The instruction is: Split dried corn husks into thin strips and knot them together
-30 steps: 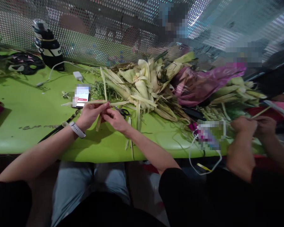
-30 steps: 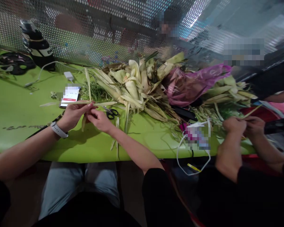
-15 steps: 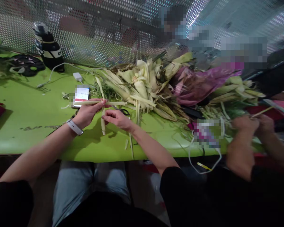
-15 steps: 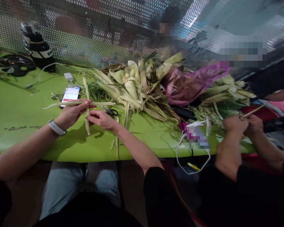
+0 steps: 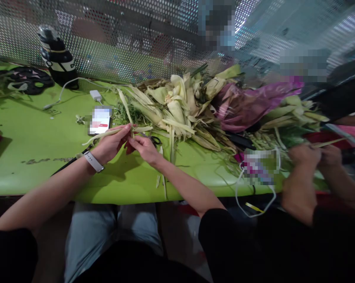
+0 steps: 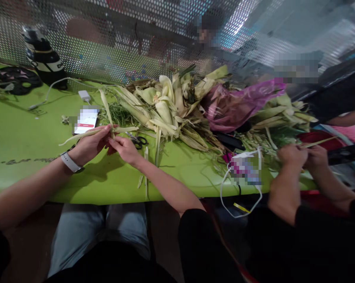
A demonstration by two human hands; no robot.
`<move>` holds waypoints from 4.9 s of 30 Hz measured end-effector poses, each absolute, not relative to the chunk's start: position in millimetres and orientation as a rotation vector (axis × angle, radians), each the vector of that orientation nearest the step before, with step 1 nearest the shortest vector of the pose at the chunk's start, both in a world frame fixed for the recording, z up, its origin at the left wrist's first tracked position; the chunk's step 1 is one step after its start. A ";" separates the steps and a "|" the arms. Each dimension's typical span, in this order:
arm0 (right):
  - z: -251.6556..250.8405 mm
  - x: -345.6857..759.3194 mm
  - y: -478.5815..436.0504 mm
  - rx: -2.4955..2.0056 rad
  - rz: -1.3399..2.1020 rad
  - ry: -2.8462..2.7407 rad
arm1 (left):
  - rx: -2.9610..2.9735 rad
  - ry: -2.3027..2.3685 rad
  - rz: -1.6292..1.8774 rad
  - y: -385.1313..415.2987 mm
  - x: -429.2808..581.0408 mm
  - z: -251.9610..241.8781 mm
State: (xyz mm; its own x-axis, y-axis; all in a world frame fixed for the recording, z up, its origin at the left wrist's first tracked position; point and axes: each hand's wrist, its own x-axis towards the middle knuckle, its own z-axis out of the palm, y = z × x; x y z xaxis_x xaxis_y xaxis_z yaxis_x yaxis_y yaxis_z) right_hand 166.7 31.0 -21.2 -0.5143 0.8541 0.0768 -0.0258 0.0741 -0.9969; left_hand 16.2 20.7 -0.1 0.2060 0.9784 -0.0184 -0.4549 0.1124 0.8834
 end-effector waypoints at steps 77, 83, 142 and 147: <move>13.9 190.1 40.8 -0.747 1.727 -1.595 | 1.284 0.893 1.232 11.7 17.0 12.9; 6.9 181.9 39.0 -0.735 1.669 -1.563 | 1.338 0.936 1.306 12.3 17.5 12.9; 35.4 209.7 41.3 -0.534 1.759 -1.117 | 1.656 0.799 0.595 5.0 6.0 28.4; 22.8 199.0 40.8 -0.545 1.977 -1.004 | 1.561 0.707 0.455 1.1 5.2 34.2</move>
